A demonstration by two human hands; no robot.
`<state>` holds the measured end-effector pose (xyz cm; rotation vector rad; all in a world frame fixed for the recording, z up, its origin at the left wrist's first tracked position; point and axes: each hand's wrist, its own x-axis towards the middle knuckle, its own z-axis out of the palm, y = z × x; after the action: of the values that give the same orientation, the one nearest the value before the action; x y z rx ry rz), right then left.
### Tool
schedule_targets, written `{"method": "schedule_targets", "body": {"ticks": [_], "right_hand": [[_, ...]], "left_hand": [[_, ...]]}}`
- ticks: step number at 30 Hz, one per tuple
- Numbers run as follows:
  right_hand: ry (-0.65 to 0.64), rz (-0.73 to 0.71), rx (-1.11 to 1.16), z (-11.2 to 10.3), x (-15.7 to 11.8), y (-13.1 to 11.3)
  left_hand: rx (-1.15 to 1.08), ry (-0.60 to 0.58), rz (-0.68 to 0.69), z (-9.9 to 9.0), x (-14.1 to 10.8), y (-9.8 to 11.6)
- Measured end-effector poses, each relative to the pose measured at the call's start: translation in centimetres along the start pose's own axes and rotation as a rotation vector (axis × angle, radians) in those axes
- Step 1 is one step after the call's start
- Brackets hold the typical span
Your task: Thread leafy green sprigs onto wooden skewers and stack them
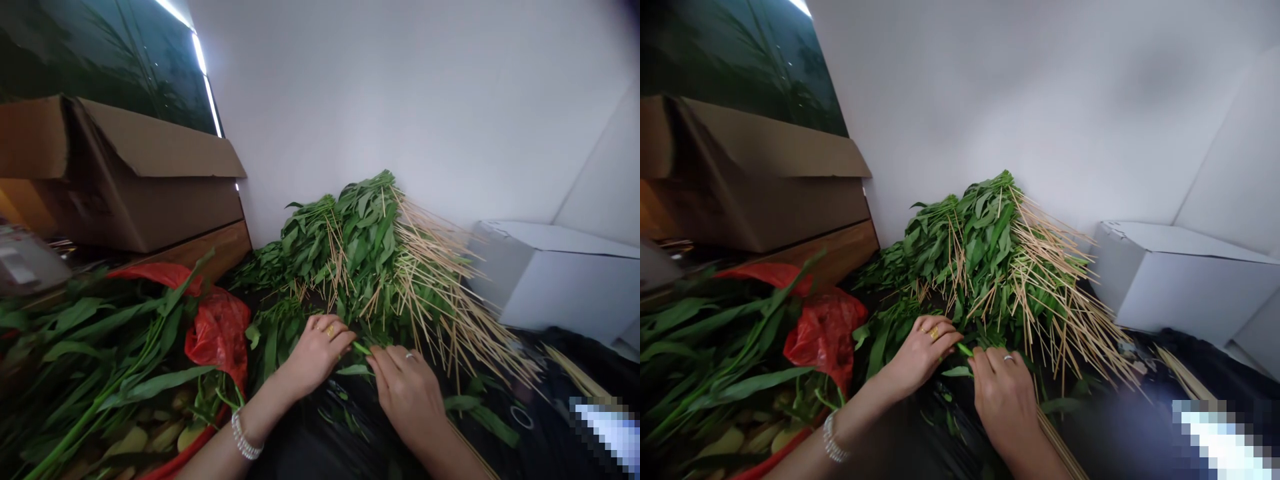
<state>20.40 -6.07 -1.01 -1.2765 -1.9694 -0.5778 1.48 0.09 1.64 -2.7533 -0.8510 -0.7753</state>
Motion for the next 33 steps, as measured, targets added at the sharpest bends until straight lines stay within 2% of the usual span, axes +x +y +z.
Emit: {"method": "schedule_targets", "body": {"ticks": [5, 10, 13, 17, 21, 23, 25, 28, 33], "right_hand": [[-0.025, -0.007, 0.004, 0.2, 0.0, 0.3], [-0.058, 0.063, -0.001, 0.4, -0.1, 0.7], [-0.102, 0.093, 0.038, 0.4, -0.1, 0.6], [-0.129, 0.152, 0.208, 0.3, -0.1, 0.3], [-0.12, 0.244, 0.276, 0.1, -0.1, 0.5], [-0.116, 0.282, 0.299, 0.0, -0.1, 0.7], [-0.122, 0.3, 0.302, 0.0, -0.1, 0.7], [-0.124, 0.299, 0.26, 0.0, -0.1, 0.6], [-0.112, 0.256, 0.209, 0.3, -0.1, 0.3]], "left_hand": [[0.155, -0.091, 0.025, 0.6, 0.0, -0.2], [0.247, -0.015, -0.035, 1.0, -0.1, -0.6], [0.216, 0.015, -0.101, 1.2, 0.0, -0.7], [-0.114, 0.086, -0.319, 1.4, 0.2, -1.4], [-0.466, 0.346, -0.694, 1.0, -0.2, -3.5], [-0.517, 0.427, -0.762, 0.6, -0.5, -4.0], [-0.513, 0.432, -0.725, 0.3, -0.7, -3.7], [-0.475, 0.374, -0.6, 0.0, -0.7, -2.4], [-0.252, 0.191, -0.244, 0.4, -0.7, -0.9]]}}
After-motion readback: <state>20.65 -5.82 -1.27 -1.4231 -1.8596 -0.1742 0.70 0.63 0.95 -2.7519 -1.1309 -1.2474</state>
